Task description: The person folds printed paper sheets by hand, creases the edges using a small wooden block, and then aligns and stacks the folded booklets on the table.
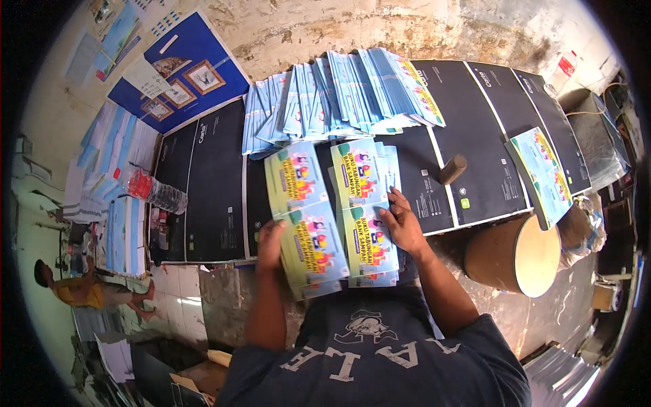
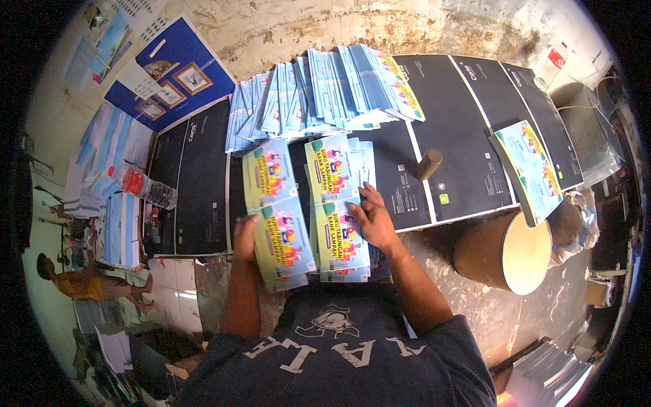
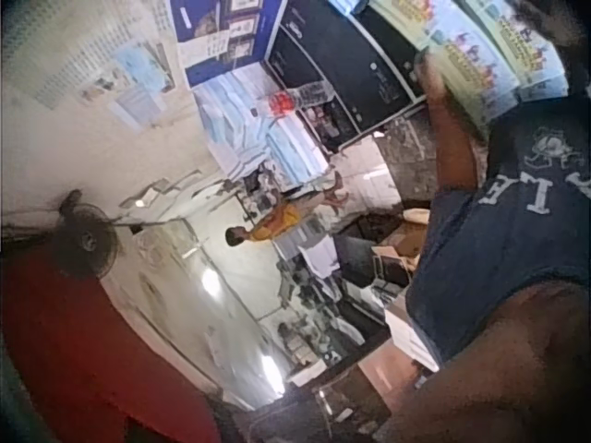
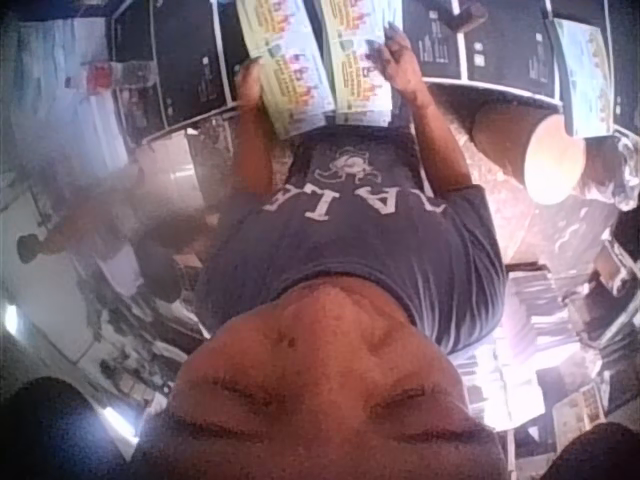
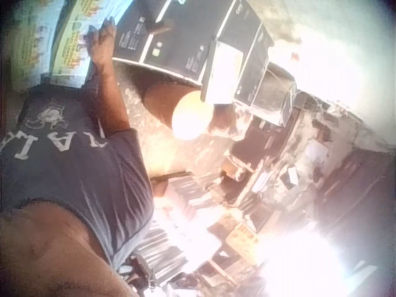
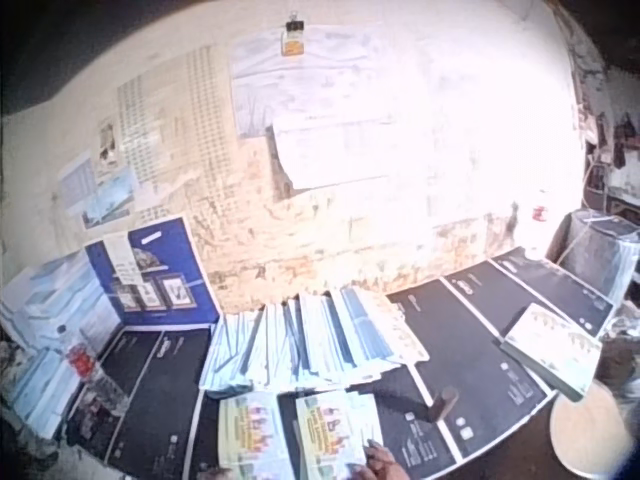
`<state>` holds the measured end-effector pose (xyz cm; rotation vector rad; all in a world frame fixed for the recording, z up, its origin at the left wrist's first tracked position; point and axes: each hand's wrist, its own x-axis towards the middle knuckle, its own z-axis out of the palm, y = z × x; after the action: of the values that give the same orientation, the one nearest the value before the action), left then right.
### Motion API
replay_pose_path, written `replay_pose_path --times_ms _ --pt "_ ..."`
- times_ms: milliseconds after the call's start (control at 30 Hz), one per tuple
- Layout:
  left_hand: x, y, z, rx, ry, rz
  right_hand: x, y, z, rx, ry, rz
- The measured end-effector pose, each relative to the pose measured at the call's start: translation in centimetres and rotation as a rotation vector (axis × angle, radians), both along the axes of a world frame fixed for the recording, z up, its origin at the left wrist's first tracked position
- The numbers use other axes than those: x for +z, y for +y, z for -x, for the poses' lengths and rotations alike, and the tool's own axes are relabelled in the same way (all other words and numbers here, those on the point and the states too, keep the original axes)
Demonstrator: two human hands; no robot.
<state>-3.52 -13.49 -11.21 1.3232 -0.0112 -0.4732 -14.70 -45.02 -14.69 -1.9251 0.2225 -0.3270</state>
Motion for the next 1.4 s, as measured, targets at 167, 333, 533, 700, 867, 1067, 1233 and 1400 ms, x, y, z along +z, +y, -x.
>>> replay_pose_path --times_ms 167,333,533,700,867,1067,1233,1400 --pt "-2.0 -5.1 1.0 -0.053 -0.032 -0.034 1.9 1.2 -0.2 0.066 0.028 0.213" --pt "-4.0 -5.9 1.4 -0.069 0.073 0.087 0.8 0.9 -0.5 0.057 0.015 0.191" --pt "1.2 -1.9 -0.2 -0.035 0.063 0.159 1.2 0.7 0.2 0.075 -0.016 0.389" --pt "-0.7 -7.4 1.7 -0.128 0.001 0.033 -0.3 0.5 0.1 0.085 -0.085 0.316" --pt "-1.1 -8.9 2.4 -0.162 -0.051 0.021 0.8 0.4 0.0 0.077 0.153 0.108" --pt "-2.9 -8.9 2.0 0.042 -0.059 0.153 1.0 0.8 0.0 0.006 0.092 -0.031" --pt "-2.9 -9.3 2.4 -0.024 -0.168 0.002 1.4 0.8 0.0 -0.019 0.093 -0.071" --pt "-1.3 -9.8 2.7 -0.240 0.045 0.004 0.5 0.8 -0.1 -0.010 0.083 0.019"
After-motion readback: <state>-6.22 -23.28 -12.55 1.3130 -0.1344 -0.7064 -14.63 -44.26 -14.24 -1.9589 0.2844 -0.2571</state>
